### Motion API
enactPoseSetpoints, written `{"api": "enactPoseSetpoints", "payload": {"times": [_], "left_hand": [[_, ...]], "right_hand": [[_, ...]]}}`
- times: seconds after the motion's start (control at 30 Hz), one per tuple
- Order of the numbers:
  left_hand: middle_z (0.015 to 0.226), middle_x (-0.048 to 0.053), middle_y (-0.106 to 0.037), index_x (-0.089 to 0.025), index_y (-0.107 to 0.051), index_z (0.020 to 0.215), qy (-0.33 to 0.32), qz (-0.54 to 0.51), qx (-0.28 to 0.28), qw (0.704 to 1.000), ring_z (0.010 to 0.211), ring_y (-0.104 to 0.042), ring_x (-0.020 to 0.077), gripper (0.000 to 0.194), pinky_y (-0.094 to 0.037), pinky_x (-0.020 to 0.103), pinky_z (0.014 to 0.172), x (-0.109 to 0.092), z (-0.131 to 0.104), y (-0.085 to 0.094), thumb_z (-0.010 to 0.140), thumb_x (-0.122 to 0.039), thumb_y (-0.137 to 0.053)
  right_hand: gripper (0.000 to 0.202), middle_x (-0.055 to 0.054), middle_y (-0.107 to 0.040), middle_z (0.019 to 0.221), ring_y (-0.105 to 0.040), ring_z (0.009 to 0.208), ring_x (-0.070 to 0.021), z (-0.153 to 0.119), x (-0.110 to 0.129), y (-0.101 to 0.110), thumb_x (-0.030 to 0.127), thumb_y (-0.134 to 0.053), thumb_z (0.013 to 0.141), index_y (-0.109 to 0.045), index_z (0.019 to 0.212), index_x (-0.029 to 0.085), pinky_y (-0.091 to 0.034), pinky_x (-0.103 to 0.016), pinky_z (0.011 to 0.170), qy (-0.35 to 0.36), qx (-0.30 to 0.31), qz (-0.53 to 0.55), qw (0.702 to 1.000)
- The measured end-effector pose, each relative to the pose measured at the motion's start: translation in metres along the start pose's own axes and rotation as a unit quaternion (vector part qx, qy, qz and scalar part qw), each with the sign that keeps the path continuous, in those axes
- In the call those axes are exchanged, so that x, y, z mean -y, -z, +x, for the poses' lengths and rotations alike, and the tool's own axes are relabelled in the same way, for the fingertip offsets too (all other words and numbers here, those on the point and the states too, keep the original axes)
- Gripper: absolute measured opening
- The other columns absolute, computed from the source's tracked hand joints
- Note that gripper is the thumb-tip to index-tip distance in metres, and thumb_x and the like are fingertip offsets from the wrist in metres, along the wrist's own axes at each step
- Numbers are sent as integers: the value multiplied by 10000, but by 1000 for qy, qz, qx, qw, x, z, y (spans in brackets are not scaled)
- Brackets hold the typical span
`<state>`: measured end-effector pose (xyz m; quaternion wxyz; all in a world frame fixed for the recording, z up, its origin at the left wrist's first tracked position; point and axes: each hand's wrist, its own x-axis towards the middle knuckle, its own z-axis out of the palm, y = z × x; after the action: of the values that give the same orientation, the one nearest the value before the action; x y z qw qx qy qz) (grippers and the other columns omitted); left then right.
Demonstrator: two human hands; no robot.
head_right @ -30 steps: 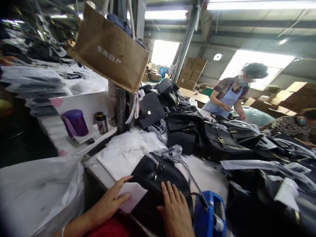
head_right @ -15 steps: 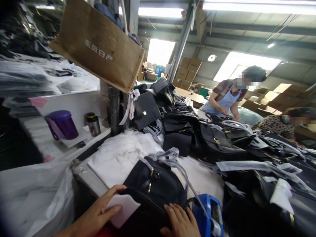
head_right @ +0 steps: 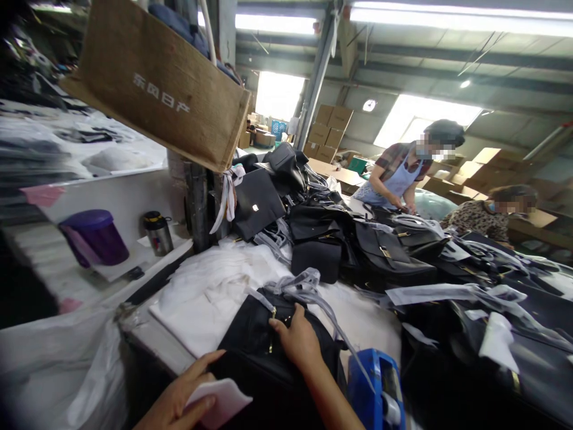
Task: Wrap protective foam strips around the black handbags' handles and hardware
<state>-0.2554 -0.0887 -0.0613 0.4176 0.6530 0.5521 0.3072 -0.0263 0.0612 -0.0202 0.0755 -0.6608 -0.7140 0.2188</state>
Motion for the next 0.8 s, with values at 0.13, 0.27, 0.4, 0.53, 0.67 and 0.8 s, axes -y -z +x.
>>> {"api": "enactPoseSetpoints", "payload": {"times": [0.13,0.27,0.4,0.53,0.67,0.8], "left_hand": [[1460,75,-484,-213,-719,936,6,-20,-13,1000,1277,-493,273,323,-399,344,1074,-1,1,-6,910,-439,-490],[1448,49,-507,-252,-707,1081,33,-89,5,995,1273,-495,287,321,-378,379,1092,-2,0,1,874,-451,-563],[1176,78,-696,-209,-627,1235,101,-233,6,967,1069,-626,285,460,-488,389,955,-9,4,31,861,-474,-589],[979,73,-740,-135,-675,1069,124,-307,-168,928,929,-660,257,383,-497,356,905,-31,29,67,856,-443,-594],[876,39,-735,-113,-677,1047,56,-312,-191,929,899,-657,247,285,-491,327,854,-51,68,77,827,-264,-577],[785,21,-723,-99,-696,998,27,-348,-66,935,799,-650,235,307,-477,305,733,-63,97,65,753,-137,-515]], "right_hand": [[685,-201,-694,1064,-646,1020,-361,13,10,-29,270,-747,715,-451,1305,85,-445,-374,806,3,-13,18,1000],[406,-96,-707,892,-663,860,-288,14,16,-28,210,-693,712,-563,1093,159,-423,-327,710,17,-38,69,997],[156,-1,-630,687,-613,690,-207,15,9,-19,233,-665,715,-590,845,190,-401,-283,628,49,-57,152,985],[187,9,-621,721,-606,665,-188,4,8,-13,344,-580,809,-543,924,202,-455,-278,602,103,-62,266,956],[248,-5,-635,814,-617,757,-196,-21,25,-1,395,-587,850,-522,1017,223,-476,-274,641,149,-51,444,882],[246,-30,-670,945,-623,805,-190,-37,48,21,359,-596,865,-556,1070,229,-465,-271,709,195,-59,412,888]]}}
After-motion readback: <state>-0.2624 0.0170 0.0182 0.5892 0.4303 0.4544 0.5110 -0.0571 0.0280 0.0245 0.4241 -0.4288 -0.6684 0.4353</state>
